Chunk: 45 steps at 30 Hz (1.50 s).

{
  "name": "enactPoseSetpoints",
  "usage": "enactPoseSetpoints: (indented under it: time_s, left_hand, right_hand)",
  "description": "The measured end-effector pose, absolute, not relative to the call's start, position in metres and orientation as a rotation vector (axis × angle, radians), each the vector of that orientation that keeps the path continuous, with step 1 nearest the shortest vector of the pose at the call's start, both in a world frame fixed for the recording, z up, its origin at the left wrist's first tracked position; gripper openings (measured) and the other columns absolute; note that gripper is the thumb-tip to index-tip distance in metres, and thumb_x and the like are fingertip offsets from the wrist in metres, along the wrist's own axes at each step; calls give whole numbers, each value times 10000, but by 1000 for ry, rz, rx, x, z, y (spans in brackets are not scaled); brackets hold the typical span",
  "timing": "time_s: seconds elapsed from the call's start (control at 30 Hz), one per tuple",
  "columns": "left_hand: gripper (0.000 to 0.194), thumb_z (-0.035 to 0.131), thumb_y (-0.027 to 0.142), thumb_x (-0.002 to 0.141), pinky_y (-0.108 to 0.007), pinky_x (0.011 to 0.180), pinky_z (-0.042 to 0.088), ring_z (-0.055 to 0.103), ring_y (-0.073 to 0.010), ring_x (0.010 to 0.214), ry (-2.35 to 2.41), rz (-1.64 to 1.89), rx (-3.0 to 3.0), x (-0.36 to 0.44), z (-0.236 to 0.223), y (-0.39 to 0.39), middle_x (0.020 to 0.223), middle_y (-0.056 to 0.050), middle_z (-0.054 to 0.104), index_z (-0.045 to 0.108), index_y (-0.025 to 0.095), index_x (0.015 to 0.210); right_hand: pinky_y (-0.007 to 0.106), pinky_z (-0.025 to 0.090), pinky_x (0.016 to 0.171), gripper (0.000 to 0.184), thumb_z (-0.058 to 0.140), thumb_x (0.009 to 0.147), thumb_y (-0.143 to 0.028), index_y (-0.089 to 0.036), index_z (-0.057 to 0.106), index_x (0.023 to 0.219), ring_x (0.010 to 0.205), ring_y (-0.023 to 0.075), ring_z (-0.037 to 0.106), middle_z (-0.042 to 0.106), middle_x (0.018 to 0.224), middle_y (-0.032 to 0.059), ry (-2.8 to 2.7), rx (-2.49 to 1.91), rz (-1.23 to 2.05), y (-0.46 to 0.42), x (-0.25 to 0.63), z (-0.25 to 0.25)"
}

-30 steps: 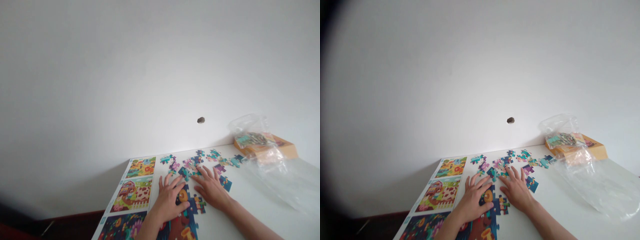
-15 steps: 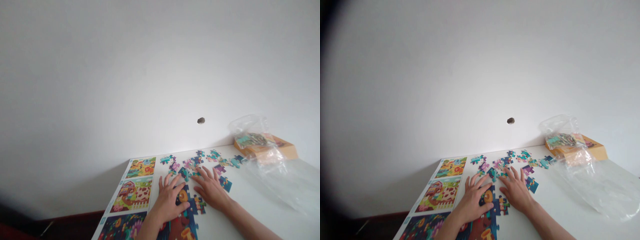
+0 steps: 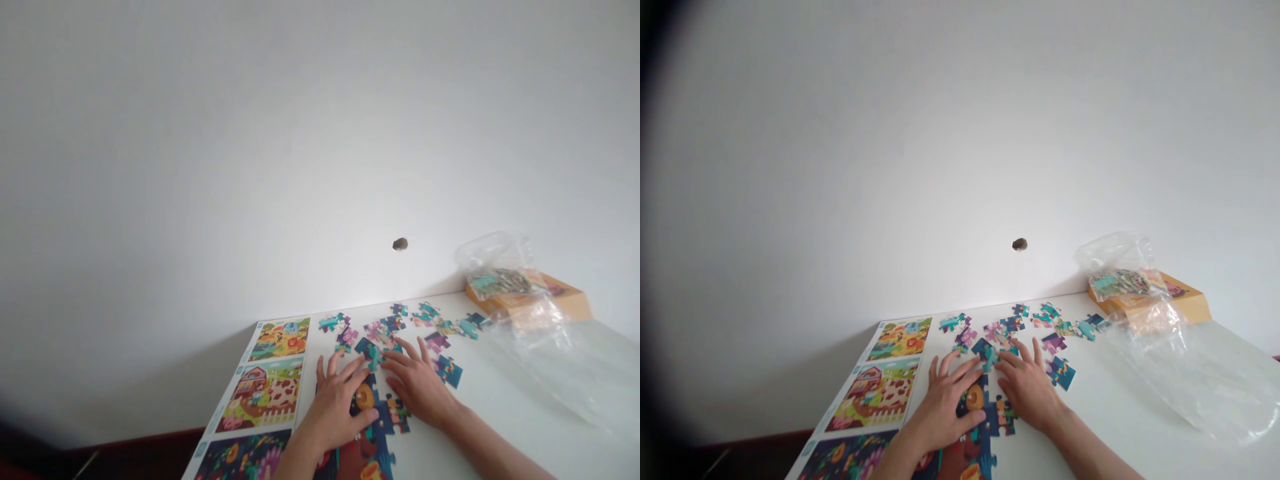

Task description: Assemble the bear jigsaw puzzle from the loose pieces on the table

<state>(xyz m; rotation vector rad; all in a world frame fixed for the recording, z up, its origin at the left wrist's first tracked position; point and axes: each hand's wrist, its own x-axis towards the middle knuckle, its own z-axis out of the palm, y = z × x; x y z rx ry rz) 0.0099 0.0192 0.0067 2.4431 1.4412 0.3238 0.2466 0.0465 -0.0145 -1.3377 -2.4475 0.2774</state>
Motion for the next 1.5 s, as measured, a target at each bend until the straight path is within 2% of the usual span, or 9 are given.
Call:
enactPoseSetpoints:
  time_s: [0.3,0.6,0.77,0.83,1.0,1.07,1.2,1.3,1.5]
  left_hand:
    - [677,677,522,807,-735,1114,33,214,-426,1428,1388,373,2486,11,8,19,1519,-3,436,443,395,1429]
    - [686,703,513,784,-736,1111,50,236,-422,1417,1404,369,2504,12,6,19,1503,-1,457,459,389,1413]
    - [669,714,508,773,-724,1117,73,248,-420,1413,1409,384,2522,11,4,20,1502,1,458,483,388,1390]
    - [747,725,500,762,-706,1130,83,260,-411,1411,1422,417,2517,11,3,20,1490,-13,475,427,377,1435]
    - [1004,737,437,765,-661,1160,78,274,-370,1419,1430,499,2483,14,1,19,1433,-32,543,128,340,1556]
    - [954,731,409,777,-651,1166,78,271,-360,1426,1407,510,2501,15,2,18,1415,-21,561,171,353,1547]
    - [698,700,383,817,-625,1176,97,293,-350,1424,1376,566,2562,15,4,17,1346,-27,617,418,338,1454]
    - [537,648,331,871,-593,1187,107,320,-320,1419,1379,637,2600,15,4,17,1290,-26,656,506,313,1389]
    - [320,532,284,964,-546,1201,115,367,-254,1400,1348,712,2659,12,3,19,1174,25,718,594,338,1273]
  right_hand:
    - [713,70,1120,351,504,898,-190,-349,618,1189,1362,317,364,620,1307,3,-2438,-1285,186,51,247,-23]
    - [608,170,1142,207,592,902,-198,-329,654,1050,1186,257,504,677,1028,-2,-2346,-1278,151,54,246,-25]
    - [580,218,1122,183,600,900,-182,-301,652,1029,1117,258,521,673,986,10,-2312,-1270,139,53,246,-23]
    - [559,264,1101,175,581,914,-186,-291,643,1039,1068,250,535,671,981,21,-2283,-1249,152,53,246,-22]
    - [486,352,1040,151,536,947,-207,-269,618,1057,985,223,552,661,982,37,-2244,-1113,164,49,245,-15]
    - [469,361,1030,152,529,953,-207,-264,613,1066,982,217,555,660,984,39,-2232,-1039,139,46,243,-11]
    - [460,363,1032,173,529,957,-214,-264,610,1102,990,209,570,664,978,39,-2220,-940,65,42,242,-4]
    - [456,389,1007,191,525,957,-223,-263,603,1126,992,214,579,663,992,47,-2207,-920,45,40,243,-2]
    - [486,379,1039,441,590,912,-298,-244,478,1335,1220,281,485,556,1327,116,-2199,-969,92,37,245,-1]
